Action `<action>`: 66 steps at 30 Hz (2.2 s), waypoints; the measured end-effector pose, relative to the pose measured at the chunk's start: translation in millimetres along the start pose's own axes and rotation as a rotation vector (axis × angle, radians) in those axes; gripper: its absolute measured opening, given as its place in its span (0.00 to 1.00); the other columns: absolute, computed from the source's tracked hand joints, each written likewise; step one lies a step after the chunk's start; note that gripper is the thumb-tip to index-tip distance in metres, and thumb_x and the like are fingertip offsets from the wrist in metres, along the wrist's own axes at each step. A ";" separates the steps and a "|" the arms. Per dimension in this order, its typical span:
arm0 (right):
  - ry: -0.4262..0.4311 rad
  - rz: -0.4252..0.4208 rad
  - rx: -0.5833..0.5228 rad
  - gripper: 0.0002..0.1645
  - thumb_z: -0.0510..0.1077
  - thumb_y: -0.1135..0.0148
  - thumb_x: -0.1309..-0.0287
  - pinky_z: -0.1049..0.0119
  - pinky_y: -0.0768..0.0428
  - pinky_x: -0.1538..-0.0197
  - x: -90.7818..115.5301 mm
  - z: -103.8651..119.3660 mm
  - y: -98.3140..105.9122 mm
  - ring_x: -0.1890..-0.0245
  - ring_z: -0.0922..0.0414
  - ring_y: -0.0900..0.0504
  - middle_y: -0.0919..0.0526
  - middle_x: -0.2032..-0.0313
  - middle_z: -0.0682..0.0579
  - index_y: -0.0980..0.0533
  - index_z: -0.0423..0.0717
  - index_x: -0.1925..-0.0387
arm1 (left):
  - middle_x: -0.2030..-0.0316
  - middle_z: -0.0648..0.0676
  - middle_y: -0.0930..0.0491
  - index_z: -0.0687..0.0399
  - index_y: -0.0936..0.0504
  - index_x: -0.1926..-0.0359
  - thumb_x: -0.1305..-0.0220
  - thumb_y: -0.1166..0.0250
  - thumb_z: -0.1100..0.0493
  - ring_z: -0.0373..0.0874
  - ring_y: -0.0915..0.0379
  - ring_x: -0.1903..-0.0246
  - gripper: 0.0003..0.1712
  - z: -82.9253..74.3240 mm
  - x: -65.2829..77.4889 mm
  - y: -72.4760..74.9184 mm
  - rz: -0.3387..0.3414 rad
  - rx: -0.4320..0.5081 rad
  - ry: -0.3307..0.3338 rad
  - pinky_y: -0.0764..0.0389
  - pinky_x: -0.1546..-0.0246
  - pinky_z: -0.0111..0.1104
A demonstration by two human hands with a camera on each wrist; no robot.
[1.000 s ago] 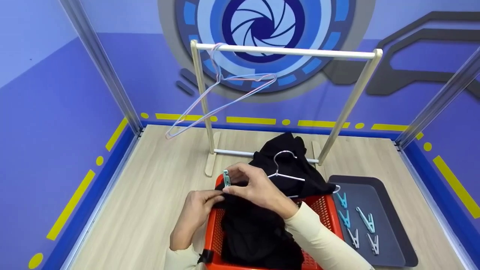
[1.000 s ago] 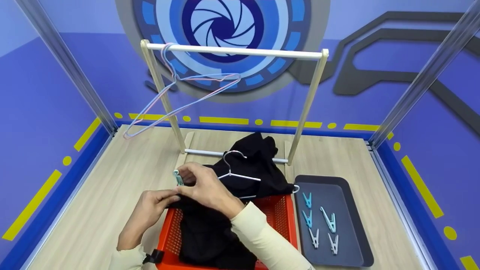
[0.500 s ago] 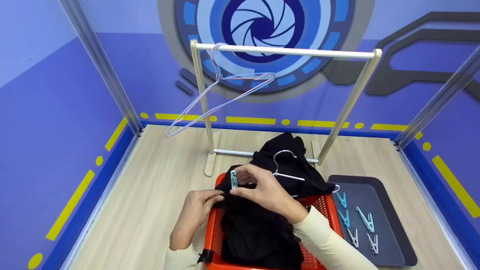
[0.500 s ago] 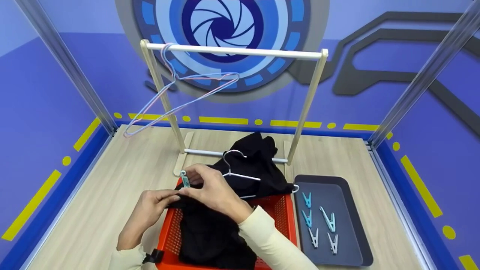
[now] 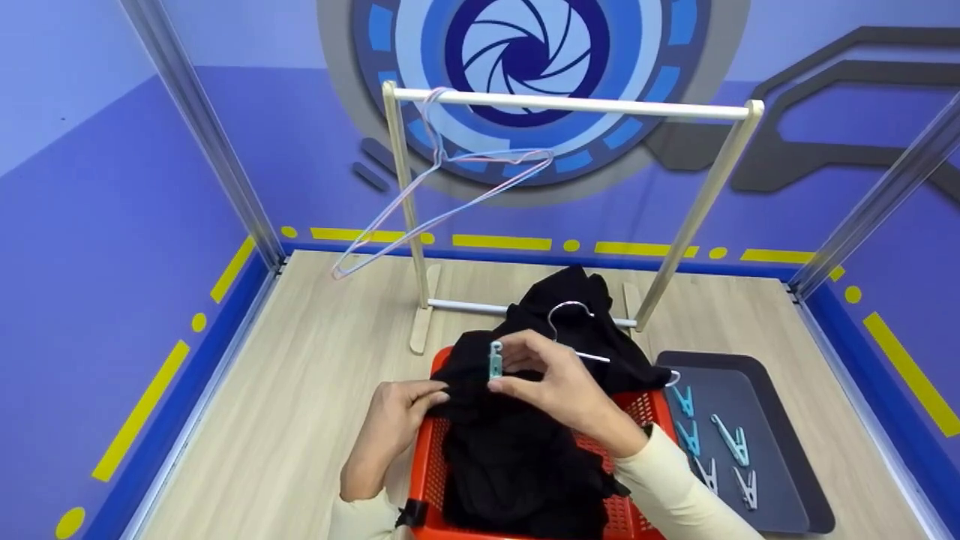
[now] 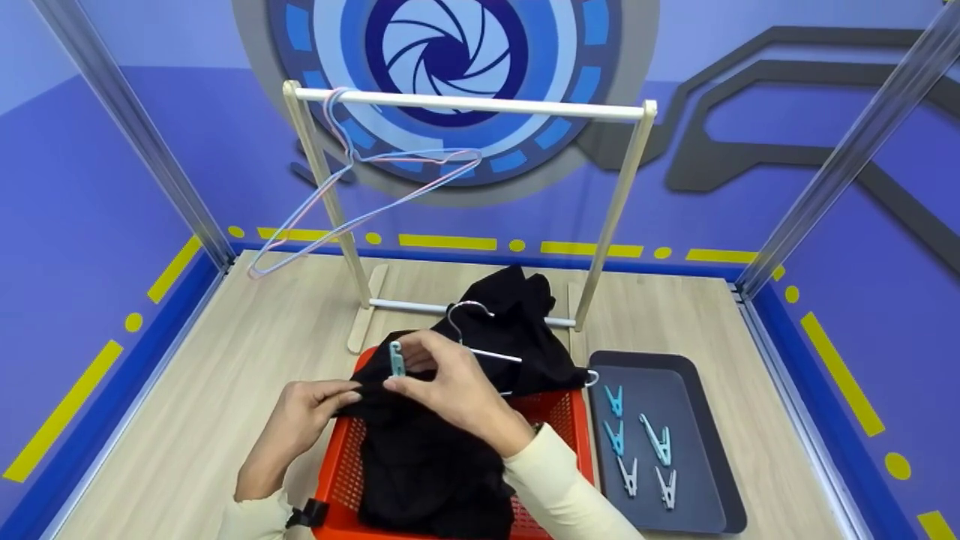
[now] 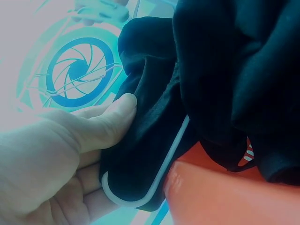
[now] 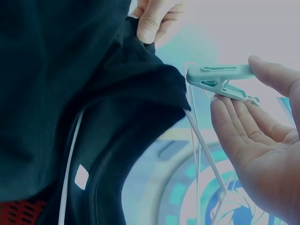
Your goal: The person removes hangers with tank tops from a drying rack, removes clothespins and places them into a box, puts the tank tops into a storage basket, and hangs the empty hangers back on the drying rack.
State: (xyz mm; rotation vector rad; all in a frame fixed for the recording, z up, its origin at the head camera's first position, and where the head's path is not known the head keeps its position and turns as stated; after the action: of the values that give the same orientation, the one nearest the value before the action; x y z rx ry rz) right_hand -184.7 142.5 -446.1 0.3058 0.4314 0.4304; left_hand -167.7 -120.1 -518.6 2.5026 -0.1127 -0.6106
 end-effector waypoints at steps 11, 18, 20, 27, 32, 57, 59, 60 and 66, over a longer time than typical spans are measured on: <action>0.024 -0.108 -0.019 0.26 0.36 0.20 0.42 0.61 0.13 0.48 23.0 -8.2 31.5 0.55 0.48 0.12 0.12 0.53 0.47 0.20 0.38 0.43 | 0.60 0.50 0.08 0.53 0.05 0.58 0.32 0.27 0.60 0.46 0.11 0.58 0.06 1.5 1.2 -0.3 0.003 -0.006 0.015 0.12 0.54 0.41; -0.013 -0.157 -0.021 0.25 0.33 0.21 0.42 0.64 0.14 0.49 39.3 -13.4 50.0 0.55 0.49 0.12 0.13 0.54 0.45 0.20 0.37 0.44 | 0.61 0.50 0.08 0.53 0.05 0.58 0.32 0.26 0.60 0.46 0.11 0.58 0.06 1.6 0.8 -1.5 -0.008 -0.011 0.006 0.12 0.55 0.40; -0.026 -0.168 -0.026 0.25 0.32 0.21 0.42 0.64 0.14 0.48 43.9 -15.1 55.1 0.55 0.50 0.12 0.13 0.54 0.43 0.20 0.36 0.44 | 0.61 0.50 0.08 0.53 0.05 0.58 0.33 0.26 0.60 0.46 0.11 0.58 0.06 1.1 1.0 -1.2 -0.011 -0.011 0.007 0.12 0.55 0.40; -0.044 -0.219 -0.028 0.25 0.26 0.24 0.43 0.67 0.14 0.49 62.1 -22.5 75.4 0.56 0.53 0.12 0.14 0.55 0.39 0.21 0.32 0.44 | 0.61 0.50 0.08 0.54 0.05 0.58 0.32 0.27 0.59 0.48 0.10 0.58 0.06 0.9 0.5 -1.4 -0.014 -0.002 -0.007 0.12 0.54 0.42; -0.124 -0.275 -0.021 0.25 0.25 0.25 0.43 0.68 0.14 0.50 73.8 -26.8 85.7 0.56 0.54 0.12 0.14 0.55 0.39 0.20 0.32 0.43 | 0.61 0.51 0.08 0.54 0.05 0.58 0.32 0.27 0.60 0.48 0.10 0.58 0.06 0.5 0.5 -1.4 -0.010 0.006 -0.004 0.12 0.54 0.42; -0.309 -0.348 0.121 0.26 0.34 0.24 0.37 0.73 0.16 0.51 107.3 -37.2 123.5 0.54 0.60 0.14 0.15 0.51 0.39 0.23 0.32 0.40 | 0.61 0.50 0.08 0.54 0.05 0.58 0.32 0.27 0.60 0.47 0.11 0.58 0.06 2.1 0.4 -0.9 -0.001 -0.003 0.002 0.12 0.54 0.42; -0.309 -0.358 0.129 0.26 0.35 0.24 0.36 0.73 0.16 0.51 107.4 -36.5 126.7 0.54 0.60 0.14 0.15 0.51 0.38 0.23 0.32 0.40 | 0.61 0.50 0.08 0.55 0.05 0.58 0.32 0.27 0.60 0.47 0.10 0.58 0.06 2.1 0.3 -1.3 0.001 0.000 0.004 0.12 0.54 0.42; -0.308 -0.362 0.143 0.26 0.35 0.25 0.36 0.74 0.16 0.52 107.6 -36.2 128.9 0.54 0.61 0.15 0.15 0.51 0.38 0.23 0.32 0.40 | 0.61 0.50 0.08 0.55 0.05 0.58 0.32 0.27 0.60 0.47 0.10 0.58 0.06 1.8 0.2 -1.3 0.002 0.003 0.005 0.12 0.54 0.42; -0.300 -0.411 0.212 0.25 0.35 0.27 0.34 0.76 0.18 0.52 111.7 -37.3 149.5 0.55 0.64 0.15 0.15 0.50 0.38 0.24 0.31 0.39 | 0.61 0.50 0.08 0.55 0.05 0.58 0.32 0.27 0.60 0.45 0.11 0.58 0.06 1.4 0.5 -1.3 0.009 0.007 0.018 0.12 0.55 0.40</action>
State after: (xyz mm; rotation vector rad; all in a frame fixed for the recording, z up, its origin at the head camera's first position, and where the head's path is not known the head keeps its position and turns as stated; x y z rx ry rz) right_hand -160.1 330.7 -460.2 0.4682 0.2360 -0.0654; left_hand -167.9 -119.7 -520.5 2.5121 -0.1189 -0.5849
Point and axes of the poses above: each hand's wrist, its own x-axis away from the middle knuckle, its own y-axis out of the back of the hand, z = x × y, the point moved 1 cm from there along -x, towards the middle knuckle
